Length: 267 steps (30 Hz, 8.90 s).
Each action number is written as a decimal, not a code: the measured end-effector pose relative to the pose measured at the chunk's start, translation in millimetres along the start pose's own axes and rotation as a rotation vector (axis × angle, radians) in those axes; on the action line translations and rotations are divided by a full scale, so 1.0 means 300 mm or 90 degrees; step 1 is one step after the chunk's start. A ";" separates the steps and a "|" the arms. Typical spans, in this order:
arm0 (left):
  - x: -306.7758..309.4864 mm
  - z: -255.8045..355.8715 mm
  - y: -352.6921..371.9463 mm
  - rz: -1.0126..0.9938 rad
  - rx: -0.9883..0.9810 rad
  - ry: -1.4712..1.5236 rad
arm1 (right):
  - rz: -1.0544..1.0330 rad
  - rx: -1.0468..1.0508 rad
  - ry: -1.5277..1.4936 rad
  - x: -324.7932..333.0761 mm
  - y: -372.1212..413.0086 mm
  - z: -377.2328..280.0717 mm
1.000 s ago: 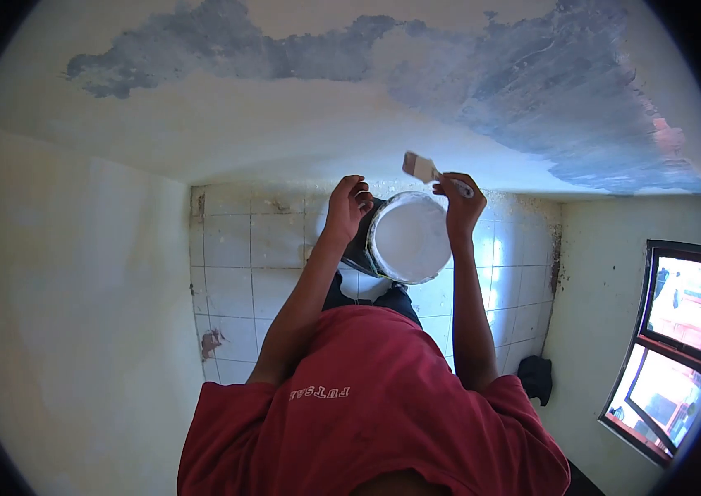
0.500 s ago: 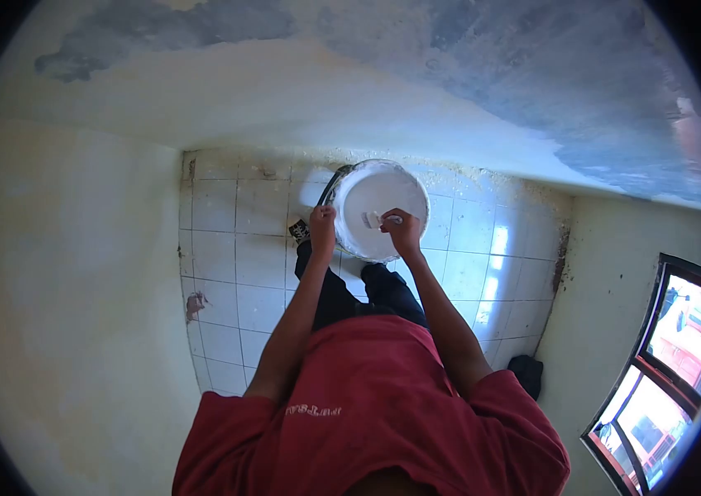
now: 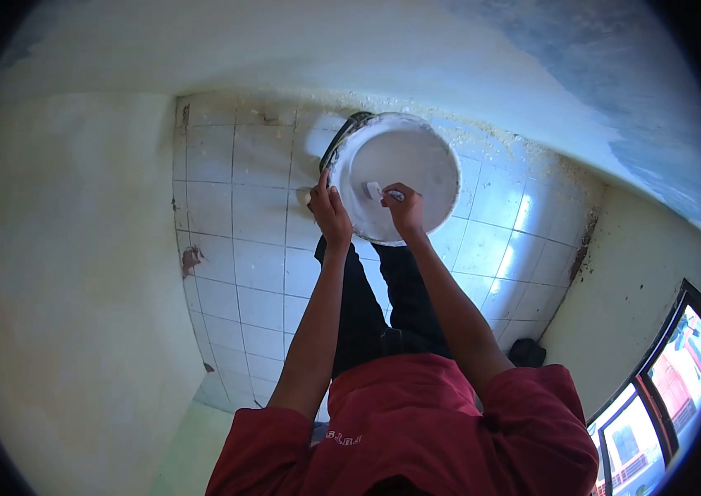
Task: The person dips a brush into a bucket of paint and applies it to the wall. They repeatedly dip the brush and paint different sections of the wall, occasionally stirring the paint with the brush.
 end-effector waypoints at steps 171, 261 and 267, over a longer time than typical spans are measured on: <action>0.046 -0.076 0.187 -0.298 0.161 -0.312 | -0.307 0.533 0.647 0.099 0.441 -0.173; 0.755 0.885 -0.813 -0.405 -0.016 0.689 | 0.463 0.511 -0.878 -0.142 -0.059 -1.681; 0.730 0.739 -0.808 -0.407 0.081 0.705 | 0.486 0.427 -0.844 -0.233 -0.125 -1.500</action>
Point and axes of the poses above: each hand's wrist, its own y-axis away from the middle knuckle, its own x-axis out of the back of the hand, z = x × y, the point moved 8 cm from there along -y, towards the middle knuckle, and after that the axes turned 4 degrees about -z, right-handed, at the moved point
